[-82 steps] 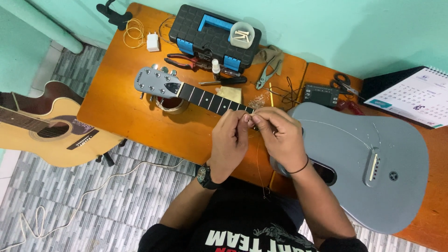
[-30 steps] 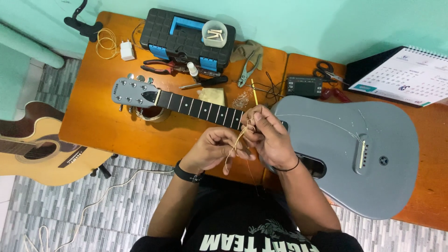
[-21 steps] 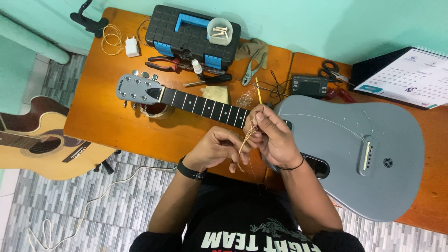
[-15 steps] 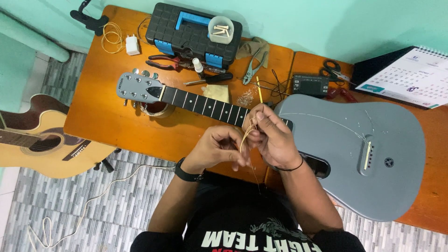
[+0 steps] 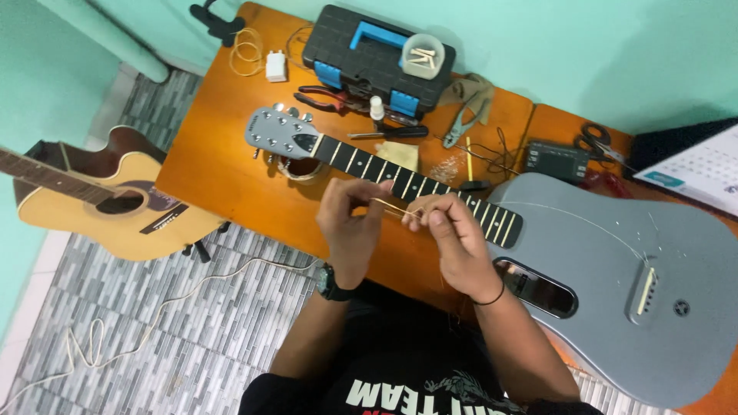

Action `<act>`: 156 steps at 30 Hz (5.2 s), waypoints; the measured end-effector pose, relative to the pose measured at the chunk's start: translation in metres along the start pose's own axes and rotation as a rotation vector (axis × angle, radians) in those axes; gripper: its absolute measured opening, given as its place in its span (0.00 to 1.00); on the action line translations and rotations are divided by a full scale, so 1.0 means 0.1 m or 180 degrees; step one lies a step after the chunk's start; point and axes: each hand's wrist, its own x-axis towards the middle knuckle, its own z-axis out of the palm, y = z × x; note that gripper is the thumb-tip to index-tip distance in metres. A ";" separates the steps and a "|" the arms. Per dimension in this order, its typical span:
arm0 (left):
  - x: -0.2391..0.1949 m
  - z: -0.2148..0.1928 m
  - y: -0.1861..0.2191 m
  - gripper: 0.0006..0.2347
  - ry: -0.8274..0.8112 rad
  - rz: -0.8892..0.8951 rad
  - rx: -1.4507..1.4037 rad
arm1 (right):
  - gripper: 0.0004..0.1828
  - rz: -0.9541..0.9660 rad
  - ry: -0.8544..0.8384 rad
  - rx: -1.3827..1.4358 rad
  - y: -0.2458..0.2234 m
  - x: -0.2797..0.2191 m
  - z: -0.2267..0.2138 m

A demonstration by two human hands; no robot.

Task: The person is restringing a grey electric guitar. They repeatedly tie knots in guitar strings, insert the string ends into the bridge, and pull the strings taut. The person handles multiple strings one at a time, using their hands to manipulate the string loops and secure them to the instrument.

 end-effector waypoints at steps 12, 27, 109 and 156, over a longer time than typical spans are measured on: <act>0.23 -0.99 -0.12 0.06 -0.0666 -0.1173 -0.0551 | 0.06 0.0447 0.0146 0.0493 0.35 0.60 0.71; 1.72 -1.59 -1.82 0.05 0.0638 -0.1090 -0.0313 | 0.16 0.0565 -0.0579 -0.1212 1.37 2.50 1.79; 0.85 2.59 -1.29 0.04 -0.2704 0.0389 0.1326 | 0.12 0.0376 -0.1181 -0.5270 1.09 1.52 -2.83; 0.67 2.30 -1.57 0.12 -0.3967 0.1374 0.3186 | 0.06 0.0113 -0.0818 -0.4146 0.73 1.55 -2.35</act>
